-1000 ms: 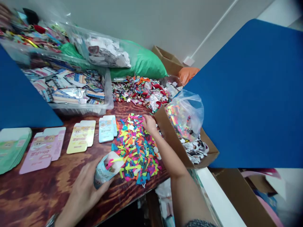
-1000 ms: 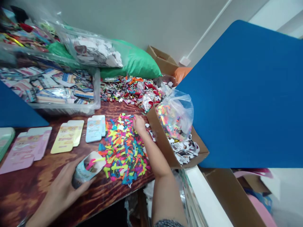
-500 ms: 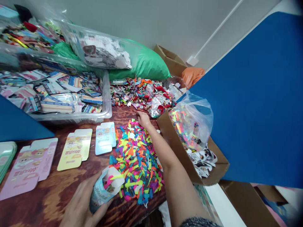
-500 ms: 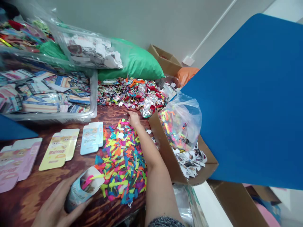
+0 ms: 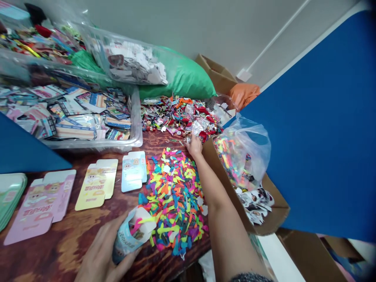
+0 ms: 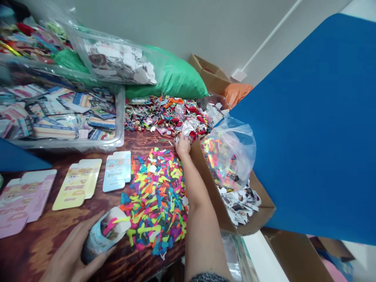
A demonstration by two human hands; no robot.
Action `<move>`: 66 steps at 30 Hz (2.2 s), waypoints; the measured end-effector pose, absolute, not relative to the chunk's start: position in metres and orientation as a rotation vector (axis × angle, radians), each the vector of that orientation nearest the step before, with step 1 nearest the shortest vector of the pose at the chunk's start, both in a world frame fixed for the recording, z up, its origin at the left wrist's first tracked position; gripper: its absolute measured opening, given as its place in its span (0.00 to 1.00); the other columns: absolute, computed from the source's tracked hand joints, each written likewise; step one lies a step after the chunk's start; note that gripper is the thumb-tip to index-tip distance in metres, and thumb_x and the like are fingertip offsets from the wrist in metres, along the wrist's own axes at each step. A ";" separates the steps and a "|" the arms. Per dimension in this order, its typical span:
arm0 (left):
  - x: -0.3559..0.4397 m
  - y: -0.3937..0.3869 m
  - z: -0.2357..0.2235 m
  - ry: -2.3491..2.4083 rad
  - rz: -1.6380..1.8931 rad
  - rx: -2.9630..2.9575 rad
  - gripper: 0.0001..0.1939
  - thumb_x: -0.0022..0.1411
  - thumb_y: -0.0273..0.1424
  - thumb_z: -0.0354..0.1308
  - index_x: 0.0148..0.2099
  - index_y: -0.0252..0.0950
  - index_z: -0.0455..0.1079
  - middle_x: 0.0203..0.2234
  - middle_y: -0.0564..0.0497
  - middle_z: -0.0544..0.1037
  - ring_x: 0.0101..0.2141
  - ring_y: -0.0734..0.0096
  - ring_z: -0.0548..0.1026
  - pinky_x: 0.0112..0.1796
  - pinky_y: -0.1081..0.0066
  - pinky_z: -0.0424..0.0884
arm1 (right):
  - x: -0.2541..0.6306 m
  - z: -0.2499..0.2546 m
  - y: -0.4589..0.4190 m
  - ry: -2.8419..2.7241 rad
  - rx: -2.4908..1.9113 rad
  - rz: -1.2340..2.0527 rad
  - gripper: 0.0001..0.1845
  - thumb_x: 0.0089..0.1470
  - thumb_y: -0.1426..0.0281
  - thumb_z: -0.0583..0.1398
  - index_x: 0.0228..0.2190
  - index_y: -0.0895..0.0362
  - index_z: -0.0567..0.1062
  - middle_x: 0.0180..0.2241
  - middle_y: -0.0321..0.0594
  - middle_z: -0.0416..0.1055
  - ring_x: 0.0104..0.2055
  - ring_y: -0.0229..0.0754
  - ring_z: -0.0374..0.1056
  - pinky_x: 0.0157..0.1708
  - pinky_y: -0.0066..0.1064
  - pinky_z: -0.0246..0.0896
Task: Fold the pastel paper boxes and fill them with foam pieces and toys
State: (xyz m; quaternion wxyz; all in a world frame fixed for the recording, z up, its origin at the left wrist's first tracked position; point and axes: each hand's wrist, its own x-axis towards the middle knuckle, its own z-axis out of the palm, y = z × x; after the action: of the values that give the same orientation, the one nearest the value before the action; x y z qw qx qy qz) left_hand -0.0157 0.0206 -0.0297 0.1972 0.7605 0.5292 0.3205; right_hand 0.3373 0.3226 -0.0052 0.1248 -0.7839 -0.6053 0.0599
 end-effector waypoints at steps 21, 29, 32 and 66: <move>-0.016 0.014 -0.030 1.478 0.870 2.112 0.35 0.60 0.44 0.61 0.66 0.42 0.56 0.54 0.44 0.74 0.51 0.56 0.76 0.47 0.64 0.77 | 0.291 -0.016 0.330 -1.789 -2.281 0.522 0.24 0.48 0.51 0.66 0.38 0.57 0.75 0.43 0.49 0.77 0.47 0.50 0.73 0.45 0.36 0.64; -0.017 0.011 -0.033 1.481 0.859 2.110 0.36 0.61 0.43 0.61 0.66 0.39 0.55 0.55 0.43 0.72 0.52 0.57 0.74 0.49 0.64 0.75 | 0.272 -0.012 0.340 -1.837 -2.378 0.569 0.14 0.48 0.64 0.66 0.37 0.54 0.72 0.42 0.43 0.77 0.45 0.47 0.73 0.44 0.33 0.63; -0.016 0.011 -0.027 1.493 0.890 2.120 0.36 0.61 0.44 0.61 0.66 0.39 0.55 0.55 0.42 0.73 0.52 0.57 0.74 0.49 0.64 0.75 | 0.266 -0.013 0.337 -1.844 -2.323 0.547 0.15 0.47 0.68 0.66 0.38 0.53 0.70 0.41 0.42 0.76 0.45 0.46 0.72 0.44 0.32 0.62; -0.053 -0.028 0.019 1.580 1.227 1.814 0.36 0.57 0.36 0.65 0.65 0.41 0.57 0.57 0.44 0.69 0.56 0.57 0.69 0.57 0.57 0.66 | 0.129 0.110 0.073 -2.426 -0.756 0.816 0.06 0.61 0.71 0.59 0.41 0.55 0.72 0.39 0.42 0.73 0.41 0.40 0.71 0.41 0.31 0.67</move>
State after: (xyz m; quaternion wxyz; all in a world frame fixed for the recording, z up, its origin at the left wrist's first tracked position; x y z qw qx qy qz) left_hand -0.0530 -0.0276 0.0186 0.2189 0.6555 0.5709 0.4433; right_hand 0.1289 0.0728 0.1101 0.2343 -0.2754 -0.8837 0.2972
